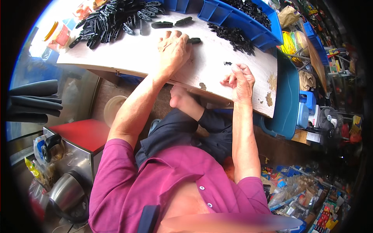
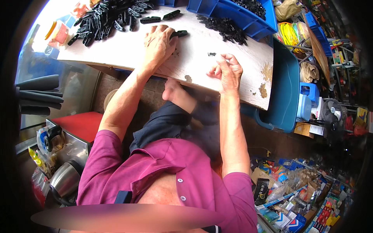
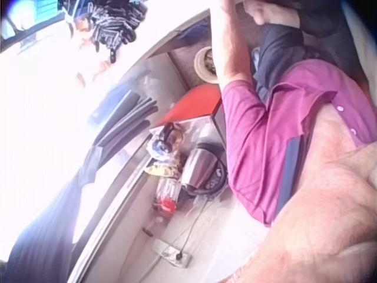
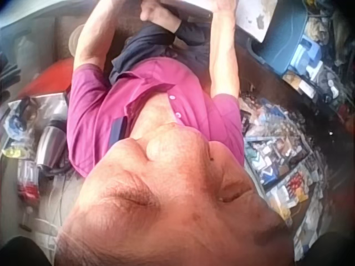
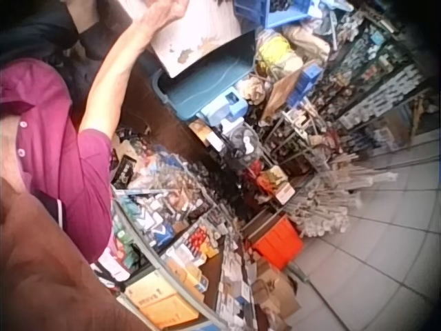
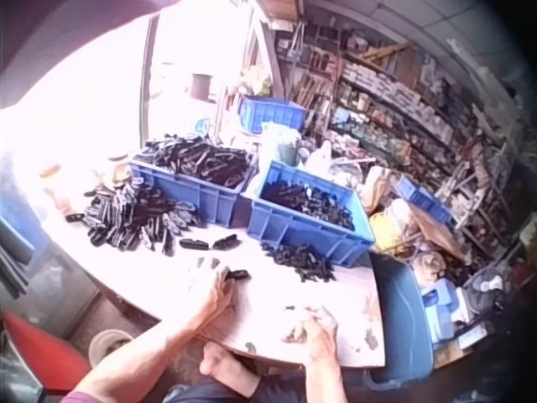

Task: The person repeatedly picks up small black plastic parts and fits smaller clips onto them to assemble components by hand.

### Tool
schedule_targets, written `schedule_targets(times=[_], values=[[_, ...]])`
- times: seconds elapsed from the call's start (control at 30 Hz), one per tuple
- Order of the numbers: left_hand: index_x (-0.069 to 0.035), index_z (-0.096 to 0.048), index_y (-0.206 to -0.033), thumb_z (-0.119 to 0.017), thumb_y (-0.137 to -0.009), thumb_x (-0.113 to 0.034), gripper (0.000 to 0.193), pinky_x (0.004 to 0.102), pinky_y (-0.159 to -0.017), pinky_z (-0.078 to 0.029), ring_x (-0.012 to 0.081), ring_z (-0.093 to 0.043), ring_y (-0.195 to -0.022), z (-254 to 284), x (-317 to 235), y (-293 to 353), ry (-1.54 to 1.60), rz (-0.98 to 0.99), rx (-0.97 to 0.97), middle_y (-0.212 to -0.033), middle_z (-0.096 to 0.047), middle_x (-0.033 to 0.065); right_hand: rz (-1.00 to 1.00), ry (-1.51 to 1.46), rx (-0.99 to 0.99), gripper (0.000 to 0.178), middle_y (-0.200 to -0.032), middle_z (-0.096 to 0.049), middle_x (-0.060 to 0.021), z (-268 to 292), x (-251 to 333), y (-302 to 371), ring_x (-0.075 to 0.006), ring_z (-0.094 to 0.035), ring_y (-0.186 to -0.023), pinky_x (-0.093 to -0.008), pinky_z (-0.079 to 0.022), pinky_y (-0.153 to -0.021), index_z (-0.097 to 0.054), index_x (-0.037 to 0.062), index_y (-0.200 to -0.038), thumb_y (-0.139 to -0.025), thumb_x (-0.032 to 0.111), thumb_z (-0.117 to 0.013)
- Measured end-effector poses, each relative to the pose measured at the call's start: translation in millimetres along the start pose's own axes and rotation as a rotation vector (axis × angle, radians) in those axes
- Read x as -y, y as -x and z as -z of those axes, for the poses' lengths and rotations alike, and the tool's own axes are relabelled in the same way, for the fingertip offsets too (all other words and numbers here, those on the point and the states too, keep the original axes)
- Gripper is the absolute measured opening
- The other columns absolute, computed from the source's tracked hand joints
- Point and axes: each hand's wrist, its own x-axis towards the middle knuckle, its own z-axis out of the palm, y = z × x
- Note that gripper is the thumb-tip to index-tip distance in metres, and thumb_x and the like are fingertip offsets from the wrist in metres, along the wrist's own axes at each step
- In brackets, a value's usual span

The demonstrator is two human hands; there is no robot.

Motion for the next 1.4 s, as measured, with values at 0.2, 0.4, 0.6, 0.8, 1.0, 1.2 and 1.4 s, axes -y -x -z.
schedule_targets(times=[0.2,0.4,0.6,0.8,1.0,1.2,1.4], values=[[-0.005,-0.062,-0.108,-0.065,-0.085,-0.016,0.025,0.0258,-0.057,-0.044,0.0099,-0.055,-0.065,-9,-24,18,0.875,0.147,0.188,-0.078,-0.061,0.0030,0.020,-0.154,-0.038,0.016,-0.057,-0.055,-0.0041,-5,-2,-1,-0.0212,-0.064,-0.061,-0.0459,-0.059,-0.062,-0.059,0.0082,-0.101,-0.087,0.014,-0.065],[-0.004,-0.060,-0.111,-0.068,-0.083,-0.014,0.030,0.0202,-0.055,-0.045,0.0056,-0.055,-0.059,-2,-73,43,1.664,0.435,0.477,-0.081,-0.065,0.0024,0.080,-0.238,-0.001,0.008,-0.070,-0.061,-0.0022,-10,-2,1,-0.0121,-0.059,-0.059,-0.0248,-0.052,-0.060,-0.063,0.0082,-0.091,-0.085,0.011,-0.068],[0.000,-0.061,-0.109,-0.069,-0.082,-0.012,0.030,0.0200,-0.056,-0.047,0.0061,-0.057,-0.061,-7,-77,40,1.736,0.480,0.512,-0.079,-0.067,0.0045,-0.022,-0.216,0.021,0.009,-0.079,-0.066,-0.0035,-16,6,7,-0.0072,-0.056,-0.059,-0.0219,-0.051,-0.058,-0.064,0.0072,-0.089,-0.083,0.010,-0.071],[0.000,-0.063,-0.104,-0.069,-0.082,-0.012,0.025,0.0211,-0.060,-0.050,0.0073,-0.060,-0.063,-4,-76,33,1.689,0.479,0.554,-0.079,-0.067,0.0050,-0.031,-0.136,0.042,0.010,-0.076,-0.065,-0.0030,-1,-1,-1,-0.0065,-0.054,-0.057,-0.0207,-0.047,-0.053,-0.065,0.0058,-0.088,-0.083,0.009,-0.072],[-0.001,-0.063,-0.091,-0.069,-0.085,-0.017,0.018,0.0214,-0.055,-0.052,0.0075,-0.061,-0.059,-5,-79,29,1.637,0.659,0.522,-0.074,-0.064,0.0043,-0.007,-0.109,0.019,0.013,-0.071,-0.062,0.0001,-10,1,-1,-0.0064,-0.049,-0.051,-0.0188,-0.044,-0.054,-0.065,0.0047,-0.089,-0.082,0.011,-0.073],[-0.004,-0.065,-0.086,-0.066,-0.082,-0.015,0.012,0.0205,-0.058,-0.047,0.0075,-0.055,-0.059,1,-82,31,1.625,0.683,0.441,-0.070,-0.061,0.0018,-0.011,0.049,-0.019,0.018,-0.057,-0.052,0.0001,-12,4,0,-0.0072,-0.043,-0.044,-0.0224,-0.043,-0.049,-0.064,0.0029,-0.088,-0.085,0.020,-0.070],[-0.005,-0.065,-0.085,-0.065,-0.082,-0.012,0.008,0.0190,-0.057,-0.046,0.0061,-0.052,-0.058,7,-82,31,1.658,0.686,0.456,-0.069,-0.059,0.0010,-0.077,0.095,-0.009,0.022,-0.058,-0.051,0.0019,-17,1,2,-0.0062,-0.041,-0.043,-0.0219,-0.036,-0.041,-0.064,0.0025,-0.082,-0.088,0.024,-0.065]])
